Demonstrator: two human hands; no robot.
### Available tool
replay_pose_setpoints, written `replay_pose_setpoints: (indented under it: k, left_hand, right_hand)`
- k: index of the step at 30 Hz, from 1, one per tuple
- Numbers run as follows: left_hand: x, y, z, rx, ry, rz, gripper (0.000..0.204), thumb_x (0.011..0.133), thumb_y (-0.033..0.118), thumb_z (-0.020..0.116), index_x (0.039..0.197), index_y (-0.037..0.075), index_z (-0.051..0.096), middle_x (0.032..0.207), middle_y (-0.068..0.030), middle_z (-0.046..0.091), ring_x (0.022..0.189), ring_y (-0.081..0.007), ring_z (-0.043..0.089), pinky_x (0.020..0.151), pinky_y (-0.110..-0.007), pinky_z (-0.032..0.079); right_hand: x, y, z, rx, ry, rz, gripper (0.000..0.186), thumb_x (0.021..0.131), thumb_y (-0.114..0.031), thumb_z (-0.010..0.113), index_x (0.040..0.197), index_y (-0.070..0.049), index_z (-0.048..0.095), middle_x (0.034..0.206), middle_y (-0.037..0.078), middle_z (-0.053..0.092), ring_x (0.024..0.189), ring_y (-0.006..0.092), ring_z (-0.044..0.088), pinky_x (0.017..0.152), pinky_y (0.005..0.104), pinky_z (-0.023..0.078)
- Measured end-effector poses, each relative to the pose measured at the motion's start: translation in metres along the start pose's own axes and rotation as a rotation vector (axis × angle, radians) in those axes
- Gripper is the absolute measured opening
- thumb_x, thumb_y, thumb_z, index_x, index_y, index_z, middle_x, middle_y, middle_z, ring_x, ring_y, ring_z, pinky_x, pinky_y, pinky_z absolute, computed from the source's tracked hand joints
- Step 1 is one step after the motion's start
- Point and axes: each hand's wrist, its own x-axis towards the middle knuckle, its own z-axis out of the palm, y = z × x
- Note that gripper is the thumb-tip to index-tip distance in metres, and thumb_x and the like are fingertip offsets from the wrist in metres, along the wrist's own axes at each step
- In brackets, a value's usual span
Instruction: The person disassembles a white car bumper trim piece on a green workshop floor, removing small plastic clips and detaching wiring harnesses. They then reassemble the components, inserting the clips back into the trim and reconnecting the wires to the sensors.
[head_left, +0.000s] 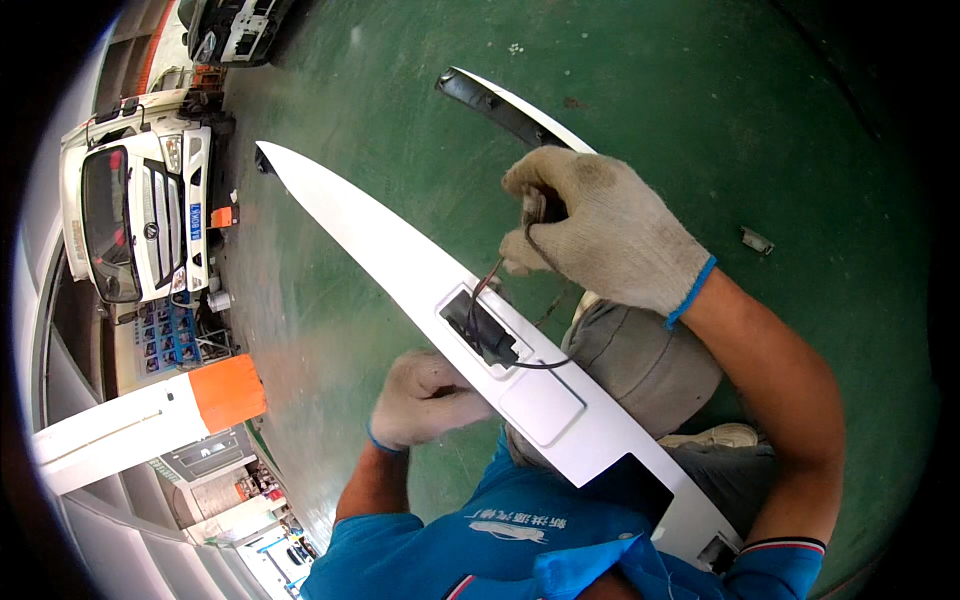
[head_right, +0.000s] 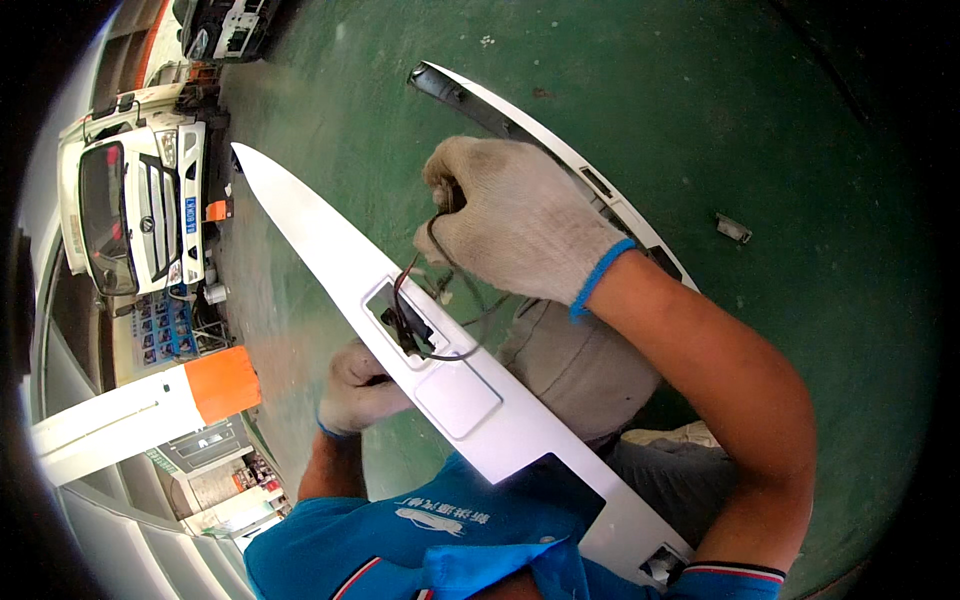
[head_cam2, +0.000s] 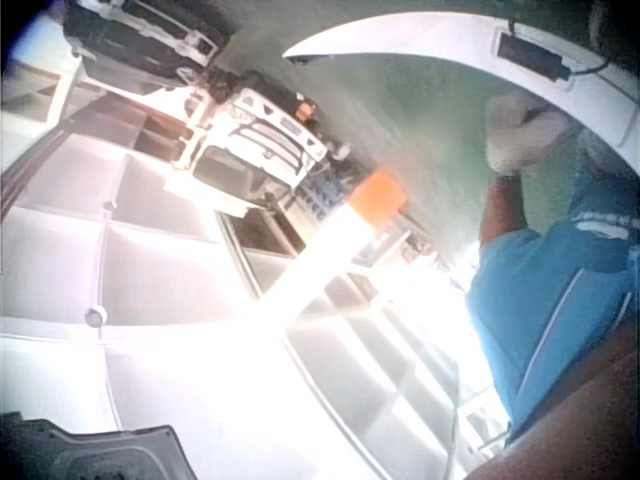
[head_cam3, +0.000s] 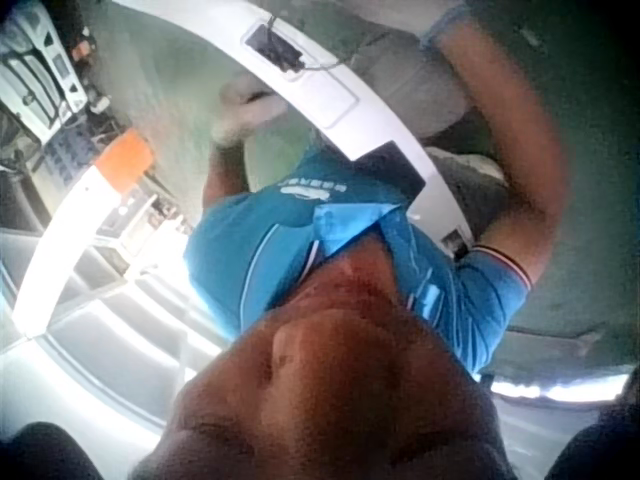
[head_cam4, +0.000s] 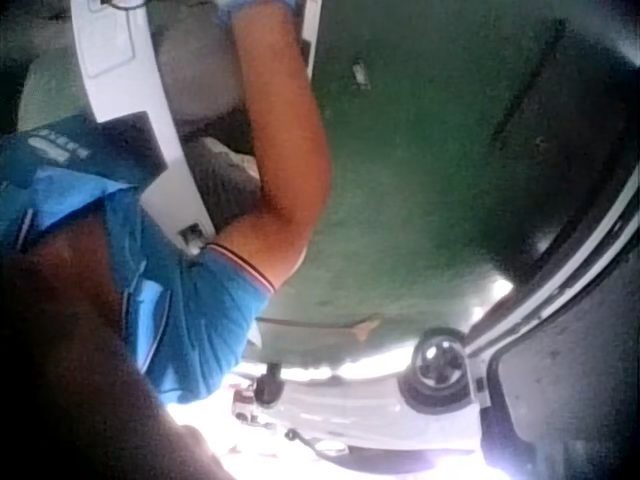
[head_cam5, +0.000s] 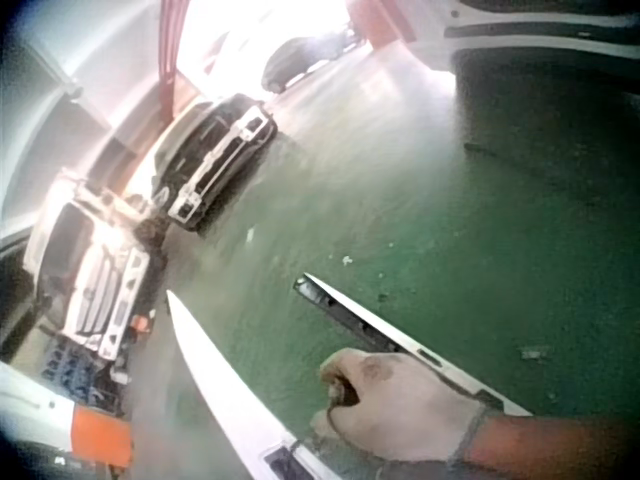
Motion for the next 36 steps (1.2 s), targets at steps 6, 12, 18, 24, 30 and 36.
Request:
replay_pose_setpoints:
  k: [6, 12, 18, 24, 30, 36]
  left_hand:
    - [-0.013, -0.045, -0.071, -0.351, -0.520, -0.552, 0.017, 0.080, 0.009, 0.083, 0.092, -0.001, 0.079, 0.076, -0.0046, 0.069, 0.069, -0.0118, 0.062, 0.066, -0.029, 0.053]
    - [-0.005, -0.054, -0.066, -0.056, -0.588, -0.671, 0.031, 0.079, 0.011, 0.079, 0.106, -0.004, 0.078, 0.095, -0.0085, 0.074, 0.082, -0.0157, 0.067, 0.076, -0.029, 0.057]
    - [-0.016, -0.063, -0.060, -0.368, -0.358, -0.567, 0.044, 0.076, 0.016, 0.078, 0.116, -0.004, 0.076, 0.110, -0.0163, 0.075, 0.097, -0.0260, 0.071, 0.087, -0.038, 0.058]
    - [-0.052, -0.119, -0.057, -0.821, 0.164, 0.093, 0.022, 0.089, 0.020, 0.065, 0.076, 0.003, 0.071, 0.093, -0.0144, 0.070, 0.076, -0.0252, 0.063, 0.068, -0.039, 0.050]
    - [-0.006, -0.106, -0.051, -0.817, -1.059, 0.738, 0.033, 0.096, 0.027, 0.059, 0.073, 0.007, 0.073, 0.092, -0.0111, 0.070, 0.073, -0.0258, 0.063, 0.070, -0.043, 0.050]
    - [-0.063, -0.073, -0.028, -0.613, -0.688, -0.122, 0.026, 0.085, 0.025, 0.081, 0.094, 0.001, 0.080, 0.136, -0.0269, 0.064, 0.124, -0.0440, 0.061, 0.103, -0.057, 0.050]
  right_hand:
    - [0.002, -0.005, 0.001, -0.006, -0.046, -0.054, 0.042, 0.086, -0.027, 0.079, 0.115, 0.002, 0.068, 0.087, 0.011, 0.068, 0.080, 0.0212, 0.067, 0.075, 0.0347, 0.057]
    - [-0.006, -0.008, 0.006, -0.180, -0.125, -0.226, 0.033, 0.088, -0.023, 0.076, 0.111, -0.001, 0.069, 0.095, 0.015, 0.068, 0.082, 0.0243, 0.068, 0.078, 0.0380, 0.058]
    - [-0.005, -0.010, 0.008, -0.169, -0.087, -0.366, 0.024, 0.092, -0.015, 0.071, 0.111, -0.001, 0.069, 0.098, 0.015, 0.066, 0.080, 0.0218, 0.067, 0.077, 0.0371, 0.058]
    - [-0.006, -0.002, 0.011, -0.159, -0.056, -0.287, 0.020, 0.092, -0.013, 0.071, 0.109, -0.003, 0.069, 0.093, 0.012, 0.065, 0.076, 0.0208, 0.065, 0.074, 0.0364, 0.057]
    - [-0.003, 0.001, 0.010, -0.194, 0.010, -0.267, 0.021, 0.092, -0.015, 0.072, 0.109, -0.004, 0.069, 0.091, 0.011, 0.065, 0.075, 0.0200, 0.065, 0.072, 0.0365, 0.057]
    - [-0.003, -0.004, 0.012, -0.212, -0.008, -0.317, 0.025, 0.086, -0.012, 0.076, 0.109, -0.003, 0.071, 0.092, 0.009, 0.065, 0.074, 0.0142, 0.062, 0.068, 0.0301, 0.056]
